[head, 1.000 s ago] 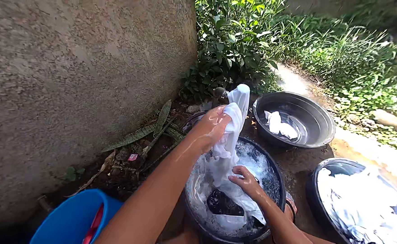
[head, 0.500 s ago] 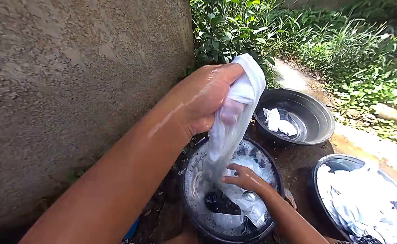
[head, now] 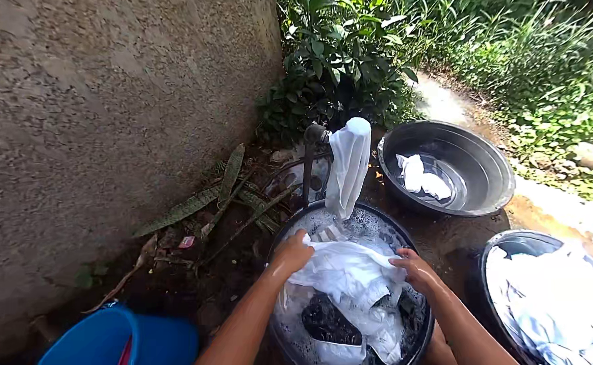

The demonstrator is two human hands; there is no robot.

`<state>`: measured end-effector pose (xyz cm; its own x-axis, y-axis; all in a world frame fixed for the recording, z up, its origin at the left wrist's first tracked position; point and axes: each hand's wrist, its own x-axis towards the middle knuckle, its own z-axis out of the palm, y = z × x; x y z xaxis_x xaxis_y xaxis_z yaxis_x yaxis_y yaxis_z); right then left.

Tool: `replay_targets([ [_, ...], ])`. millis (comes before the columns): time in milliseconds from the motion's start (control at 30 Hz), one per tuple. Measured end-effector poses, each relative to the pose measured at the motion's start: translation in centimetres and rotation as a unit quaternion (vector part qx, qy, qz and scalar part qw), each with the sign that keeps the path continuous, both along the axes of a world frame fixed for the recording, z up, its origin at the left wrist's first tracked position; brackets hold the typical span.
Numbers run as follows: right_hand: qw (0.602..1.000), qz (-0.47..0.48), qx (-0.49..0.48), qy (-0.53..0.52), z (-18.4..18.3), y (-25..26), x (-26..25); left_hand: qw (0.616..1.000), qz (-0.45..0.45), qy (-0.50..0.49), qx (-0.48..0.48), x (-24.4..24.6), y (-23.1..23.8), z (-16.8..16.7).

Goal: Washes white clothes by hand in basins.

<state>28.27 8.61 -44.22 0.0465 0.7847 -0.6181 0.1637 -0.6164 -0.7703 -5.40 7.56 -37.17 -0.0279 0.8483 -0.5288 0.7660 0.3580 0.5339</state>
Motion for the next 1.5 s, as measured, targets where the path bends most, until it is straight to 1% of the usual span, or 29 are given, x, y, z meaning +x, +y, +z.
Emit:
replay_targets([
  [33, 0.996, 0.065, -0.016, -0.064, -1.6, -0.1, -1.1, 0.999, 0.005, -0.008, -0.033, 2.0, -0.5, -3.7],
  [100, 0.970, 0.172, -0.005, -0.173, -3.7, -0.4, -4.1, 0.995, 0.040, -0.069, -0.060, 6.5, -1.8, -9.3],
  [200, 0.928, 0.245, 0.062, -0.275, -6.8, -1.7, -7.6, 0.986, 0.121, -0.119, 0.004, 10.9, -3.3, -14.9],
  [267, 0.905, 0.262, 0.058, -0.330, -9.0, -2.9, -8.1, 0.982, 0.148, -0.113, 0.013, 11.5, -4.3, -16.7],
  [333, 0.885, 0.280, -0.019, -0.373, -9.6, -3.1, -8.9, 0.991, 0.095, -0.044, -0.081, 11.1, -4.9, -17.2],
  [400, 0.855, 0.363, -0.110, -0.354, -8.7, -2.8, -9.0, 0.978, 0.002, -0.007, -0.206, 10.1, -5.2, -17.0],
  [467, 0.804, 0.496, -0.121, -0.306, -7.0, -1.4, -8.4, 0.968, -0.059, 0.022, -0.245, 9.0, -5.2, -15.8],
  [500, 0.809, 0.515, -0.076, -0.274, -5.9, -0.4, -7.9, 0.966, -0.067, 0.035, -0.247, 8.3, -5.0, -14.8],
  [533, 0.837, 0.495, -0.013, -0.234, -4.5, 0.5, -7.2, 0.968, -0.068, 0.036, -0.241, 7.6, -5.0, -14.2],
  [567, 0.845, 0.487, 0.031, -0.219, -1.9, 1.5, -6.3, 0.971, -0.069, 0.032, -0.226, 6.9, -5.1, -14.1],
  [600, 0.834, 0.494, 0.056, -0.242, 1.8, 2.2, -5.5, 0.976, -0.071, 0.029, -0.202, 6.2, -5.3, -14.3],
  [667, 0.772, 0.532, 0.048, -0.345, 9.6, 2.6, -4.1, 0.982, -0.086, 0.046, -0.160, 4.7, -5.0, -14.5],
  [733, 0.702, 0.552, 0.037, -0.449, 15.0, 2.5, -2.4, 0.988, -0.092, 0.044, -0.113, 2.2, -4.2, -13.9],
  [767, 0.678, 0.552, 0.048, -0.482, 17.1, 2.4, -1.6, 0.992, -0.084, 0.031, -0.094, 0.6, -3.7, -12.8],
  [800, 0.675, 0.543, 0.072, -0.495, 19.2, 2.2, -0.8, 0.995, -0.070, -0.002, -0.073, -0.9, -3.3, -11.4],
  [833, 0.694, 0.524, 0.100, -0.484, 21.4, 1.9, -0.3, 0.997, -0.052, -0.041, -0.051, -2.3, -3.2, -9.5],
  [933, 0.806, 0.413, 0.160, -0.393, 27.7, 0.1, 0.7, 0.987, 0.007, -0.155, 0.046, -4.8, -3.3, -2.3],
  [967, 0.829, 0.377, 0.193, -0.366, 29.3, -0.5, 1.1, 0.975, 0.043, -0.203, 0.074, -5.0, -3.7, -0.1],
  [1033, 0.837, 0.350, 0.281, -0.312, 31.9, -1.6, 2.5, 0.922, 0.129, -0.349, 0.109, -4.9, -4.4, 3.0],
  [1100, 0.839, 0.321, 0.347, -0.270, 34.6, -2.9, 2.9, 0.842, 0.181, -0.500, 0.091, -4.6, -4.9, 5.3],
  [1167, 0.892, 0.202, 0.330, -0.233, 38.5, -5.7, 0.1, 0.785, 0.186, -0.589, 0.052, -4.5, -5.2, 6.6],
  [1200, 0.906, 0.150, 0.346, -0.191, 39.3, -6.3, -0.2, 0.765, 0.177, -0.618, 0.035, -4.7, -5.1, 6.6],
  [1267, 0.870, 0.223, 0.439, -0.032, 38.1, -4.1, 3.6, 0.752, 0.171, -0.636, 0.009, -5.3, -4.4, 5.6],
  [1300, 0.855, 0.242, 0.458, 0.003, 37.5, -3.2, 4.0, 0.765, 0.184, -0.618, 0.001, -5.7, -3.9, 4.9],
  [1333, 0.858, 0.242, 0.453, 0.013, 37.0, -3.1, 3.4, 0.792, 0.205, -0.575, -0.010, -6.1, -3.2, 4.0],
  [1400, 0.891, 0.232, 0.388, 0.040, 35.1, -3.0, 1.9, 0.892, 0.227, -0.390, -0.025, -6.6, -2.1, 1.8],
  [1433, 0.915, 0.221, 0.332, 0.058, 33.7, -3.0, 0.6, 0.942, 0.200, -0.266, -0.049, -6.6, -1.9, 0.8],
  [1467, 0.936, 0.210, 0.274, 0.071, 32.1, -3.0, -0.7, 0.978, 0.136, -0.138, -0.079, -6.2, -1.9, 0.2],
  [1500, 0.951, 0.204, 0.219, 0.083, 30.0, -2.8, -1.9, 0.992, 0.058, -0.038, -0.109, -5.2, -2.2, -0.2],
])
